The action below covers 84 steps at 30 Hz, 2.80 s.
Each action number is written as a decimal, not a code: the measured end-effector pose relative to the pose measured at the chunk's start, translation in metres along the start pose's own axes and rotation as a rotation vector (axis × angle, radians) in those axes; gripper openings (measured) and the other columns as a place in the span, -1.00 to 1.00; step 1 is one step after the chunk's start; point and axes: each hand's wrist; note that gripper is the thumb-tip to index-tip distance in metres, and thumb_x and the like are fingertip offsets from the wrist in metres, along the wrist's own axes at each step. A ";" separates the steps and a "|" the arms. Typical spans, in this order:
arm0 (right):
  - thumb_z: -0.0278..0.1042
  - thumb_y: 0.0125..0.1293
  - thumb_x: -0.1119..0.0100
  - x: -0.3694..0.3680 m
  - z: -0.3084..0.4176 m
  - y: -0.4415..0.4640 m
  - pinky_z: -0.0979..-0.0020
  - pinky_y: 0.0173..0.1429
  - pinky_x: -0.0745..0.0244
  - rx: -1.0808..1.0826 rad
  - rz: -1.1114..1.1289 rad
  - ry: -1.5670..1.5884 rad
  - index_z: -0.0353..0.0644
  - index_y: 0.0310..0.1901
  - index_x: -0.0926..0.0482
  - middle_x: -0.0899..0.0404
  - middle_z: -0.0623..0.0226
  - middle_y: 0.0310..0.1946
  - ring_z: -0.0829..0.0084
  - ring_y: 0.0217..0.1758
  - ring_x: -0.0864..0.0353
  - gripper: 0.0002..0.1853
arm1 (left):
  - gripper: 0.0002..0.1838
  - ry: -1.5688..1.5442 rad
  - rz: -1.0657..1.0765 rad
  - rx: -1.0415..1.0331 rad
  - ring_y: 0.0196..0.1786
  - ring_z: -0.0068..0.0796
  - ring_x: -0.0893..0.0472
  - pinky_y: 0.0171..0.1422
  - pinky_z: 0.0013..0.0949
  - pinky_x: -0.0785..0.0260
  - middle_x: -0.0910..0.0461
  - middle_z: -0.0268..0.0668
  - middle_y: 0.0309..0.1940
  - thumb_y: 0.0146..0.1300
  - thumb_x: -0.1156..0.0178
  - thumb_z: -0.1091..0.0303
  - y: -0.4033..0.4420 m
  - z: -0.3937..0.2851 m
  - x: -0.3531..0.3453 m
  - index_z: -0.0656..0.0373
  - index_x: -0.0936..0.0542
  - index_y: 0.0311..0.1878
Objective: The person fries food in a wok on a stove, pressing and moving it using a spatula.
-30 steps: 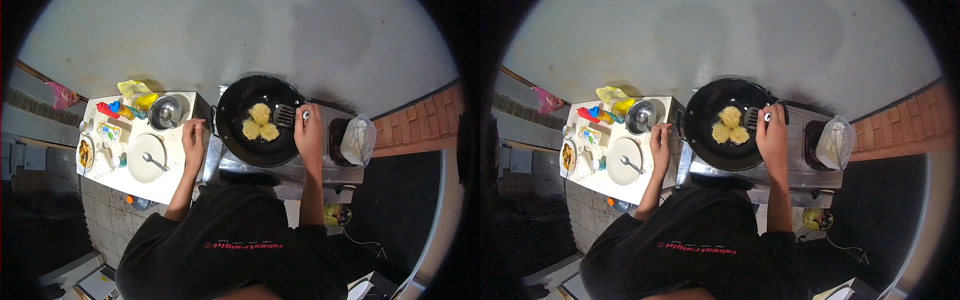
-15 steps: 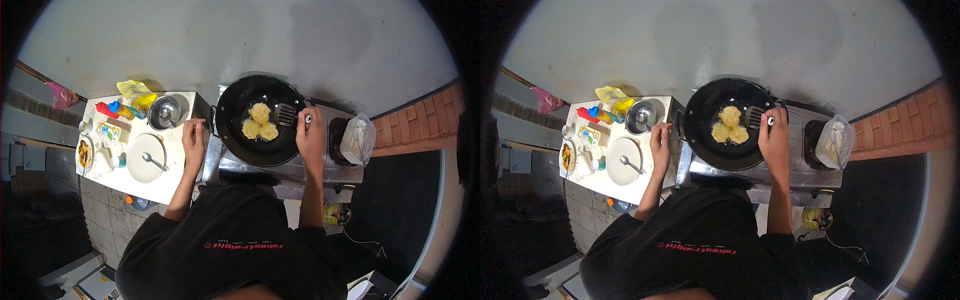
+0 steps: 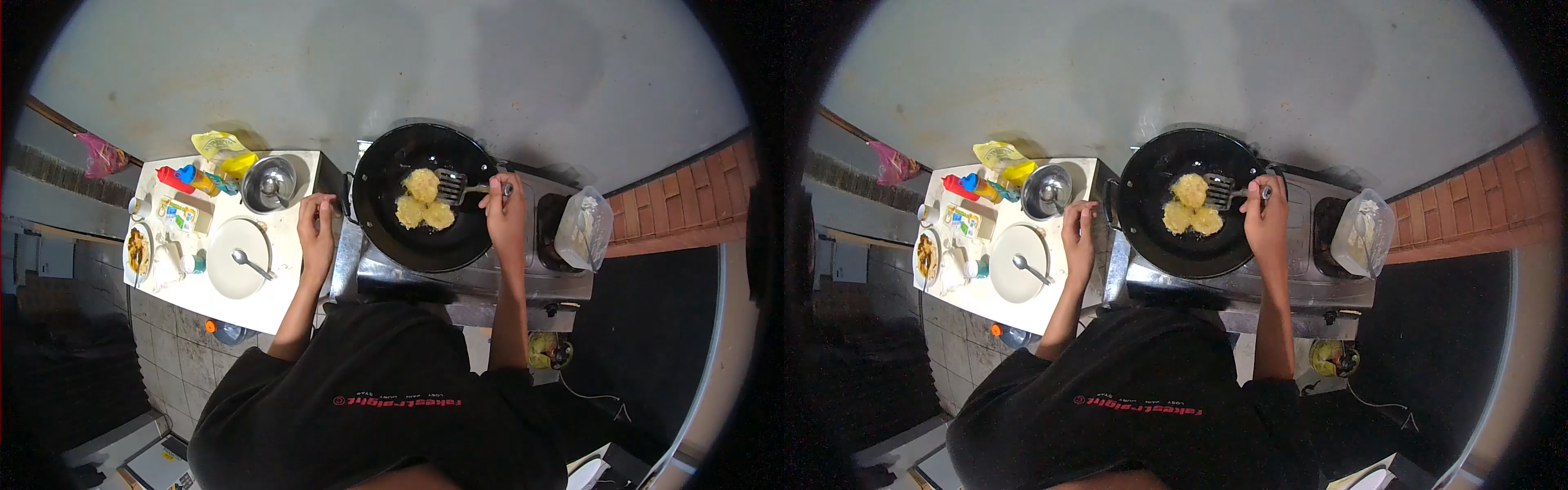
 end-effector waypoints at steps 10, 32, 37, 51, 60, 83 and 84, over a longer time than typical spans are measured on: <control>-0.32 0.60 -0.04 0.005 -0.003 0.000 0.50 -0.37 -0.41 -0.119 -0.120 0.157 -0.36 -0.13 -0.49 -0.45 0.29 -0.27 0.58 -0.46 -0.57 -0.77 | -0.76 -0.002 0.001 0.021 -0.12 -0.46 -0.52 -0.01 -0.42 -0.37 -0.55 -0.22 -0.07 0.58 -0.05 0.36 0.000 -0.007 0.001 0.31 -0.65 -0.03; -0.47 0.56 -0.06 0.006 0.014 0.003 0.46 -0.32 -0.48 0.099 0.007 -0.036 -0.36 -0.10 -0.46 -0.45 0.22 -0.11 0.51 -0.41 -0.54 -0.89 | -0.76 -0.021 0.001 0.010 -0.14 -0.47 -0.49 -0.01 -0.41 -0.36 -0.54 -0.23 -0.09 0.59 -0.05 0.36 0.002 -0.002 -0.001 0.32 -0.64 -0.04; -0.45 0.57 -0.05 0.009 0.019 0.003 0.48 -0.34 -0.45 0.131 -0.053 0.034 -0.34 -0.09 -0.46 -0.45 0.22 -0.11 0.53 -0.40 -0.53 -0.89 | -0.76 -0.022 0.004 0.028 -0.16 -0.47 -0.48 -0.03 -0.41 -0.35 -0.54 -0.23 -0.10 0.59 -0.05 0.36 0.003 -0.003 -0.003 0.32 -0.64 -0.04; -0.35 0.64 0.04 -0.011 -0.003 -0.009 0.50 -0.38 -0.40 -0.089 -0.023 0.341 -0.35 -0.11 -0.47 -0.43 0.28 -0.14 0.56 -0.43 -0.56 -0.79 | -0.76 0.023 -0.001 0.017 -0.12 -0.45 -0.55 -0.01 -0.39 -0.40 -0.55 -0.21 -0.08 0.59 -0.05 0.35 0.002 -0.003 0.001 0.32 -0.64 -0.04; -0.41 0.61 0.01 -0.009 -0.007 -0.009 0.49 -0.36 -0.42 -0.033 -0.040 0.213 -0.36 -0.11 -0.49 -0.41 0.28 -0.16 0.57 -0.39 -0.58 -0.83 | -0.77 0.010 -0.001 0.022 -0.15 -0.46 -0.52 -0.04 -0.41 -0.37 -0.55 -0.22 -0.09 0.59 -0.06 0.36 0.002 -0.005 0.000 0.32 -0.64 -0.05; -0.49 0.49 -0.11 0.013 0.031 -0.012 0.26 0.04 -0.44 0.103 -0.054 -0.133 -0.37 -0.07 -0.45 -0.44 0.08 -0.14 0.12 -0.10 -0.51 -0.87 | -0.77 0.016 -0.005 0.025 -0.13 -0.44 -0.52 -0.02 -0.40 -0.38 -0.55 -0.23 -0.10 0.59 -0.05 0.36 0.000 0.000 0.003 0.31 -0.64 -0.05; -0.49 0.49 -0.11 0.012 0.031 -0.011 0.26 0.04 -0.44 0.104 -0.054 -0.134 -0.37 -0.07 -0.45 -0.44 0.08 -0.14 0.12 -0.10 -0.51 -0.87 | -0.77 0.015 -0.005 0.025 -0.13 -0.44 -0.52 -0.02 -0.40 -0.38 -0.55 -0.23 -0.10 0.59 -0.05 0.36 0.000 0.000 0.003 0.31 -0.64 -0.05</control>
Point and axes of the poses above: each hand's wrist, its own y-axis towards the middle knuckle, its own x-axis out of the back of the hand, z = x × y
